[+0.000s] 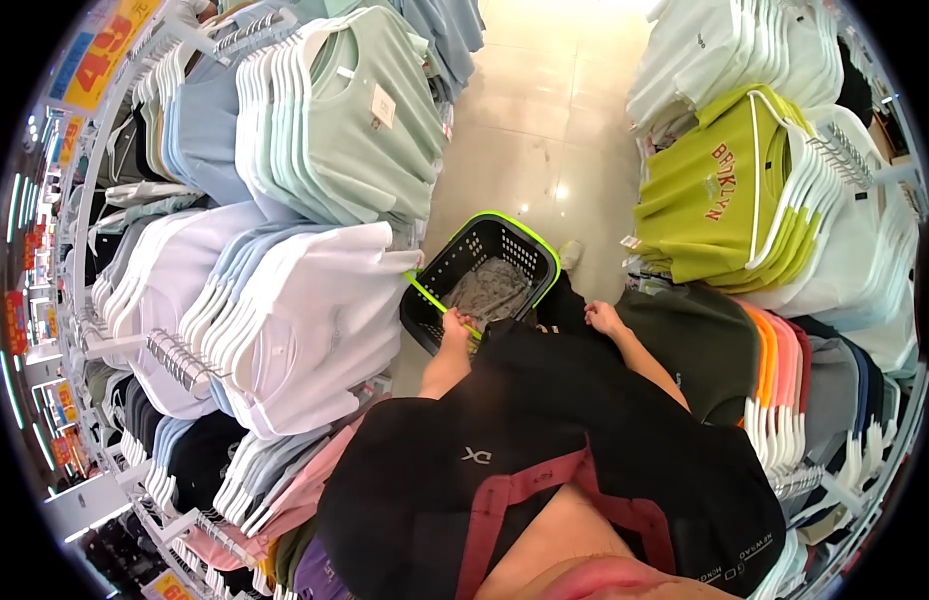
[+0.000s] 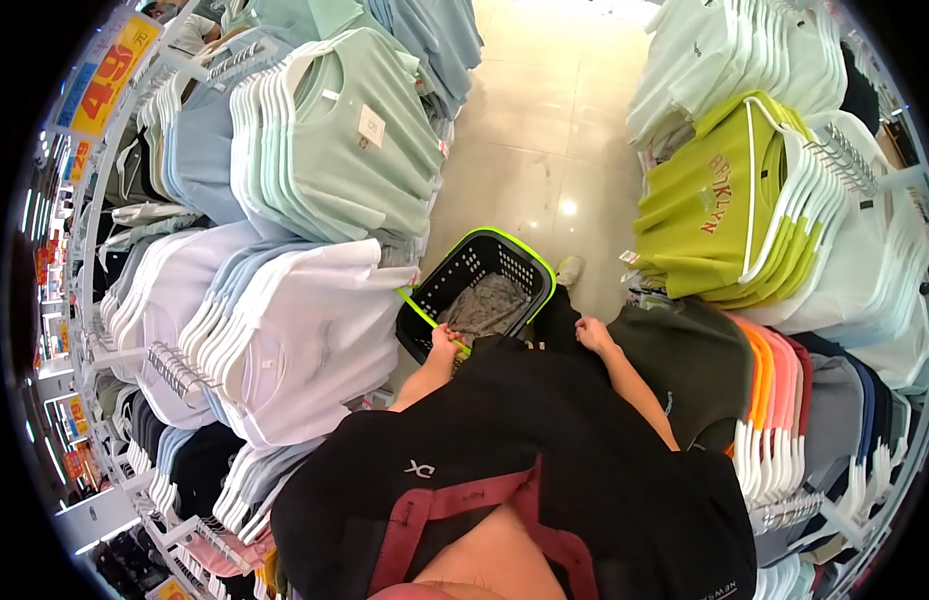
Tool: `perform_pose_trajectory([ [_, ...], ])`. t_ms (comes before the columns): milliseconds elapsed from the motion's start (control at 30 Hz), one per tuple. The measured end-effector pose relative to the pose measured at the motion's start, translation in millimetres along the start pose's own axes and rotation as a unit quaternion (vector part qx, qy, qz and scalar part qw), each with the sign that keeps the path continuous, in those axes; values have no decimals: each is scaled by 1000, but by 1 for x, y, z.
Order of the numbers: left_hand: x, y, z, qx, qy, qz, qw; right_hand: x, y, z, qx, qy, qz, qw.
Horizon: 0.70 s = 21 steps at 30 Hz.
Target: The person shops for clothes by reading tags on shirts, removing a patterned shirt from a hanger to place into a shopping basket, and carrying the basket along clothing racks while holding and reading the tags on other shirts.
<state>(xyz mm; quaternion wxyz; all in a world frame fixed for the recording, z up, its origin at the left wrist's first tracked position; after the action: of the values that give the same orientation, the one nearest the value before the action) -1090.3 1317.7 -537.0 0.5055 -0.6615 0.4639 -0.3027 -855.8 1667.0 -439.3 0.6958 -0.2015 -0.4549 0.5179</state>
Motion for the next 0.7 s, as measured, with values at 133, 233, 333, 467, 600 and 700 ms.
perform_pose_trajectory([
  [133,-51,-19,-3,8,-1,-37,999,33,46,-20,15,-101,13,995],
  [233,-100,-18,-6,-16,24,-18,999,81,65,-11,-14,-23,-31,999],
  [333,-144,-12,-9,-17,35,-37,999,123,82,-10,-31,60,-16,998],
  [467,-212,-13,-19,-1,24,-50,998,169,114,-29,-49,15,-10,999],
  [600,-272,-7,-31,-31,45,-31,998,200,164,-65,-106,53,36,992],
  [700,-302,33,-37,-105,61,0,993,230,187,-65,-24,-81,-10,996],
])
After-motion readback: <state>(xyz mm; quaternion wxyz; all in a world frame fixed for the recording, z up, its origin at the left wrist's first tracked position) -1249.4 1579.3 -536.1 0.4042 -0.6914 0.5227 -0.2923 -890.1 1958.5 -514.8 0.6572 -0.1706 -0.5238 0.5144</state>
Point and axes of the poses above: each hand's wrist, its own y-axis towards the middle knuckle, its own x-axis out of the back of the hand, z = x × y, the point moved 4 cm from there along y, towards the middle knuckle, and after that the axes turned 7 degrees about -x, right-handed, at the moved point
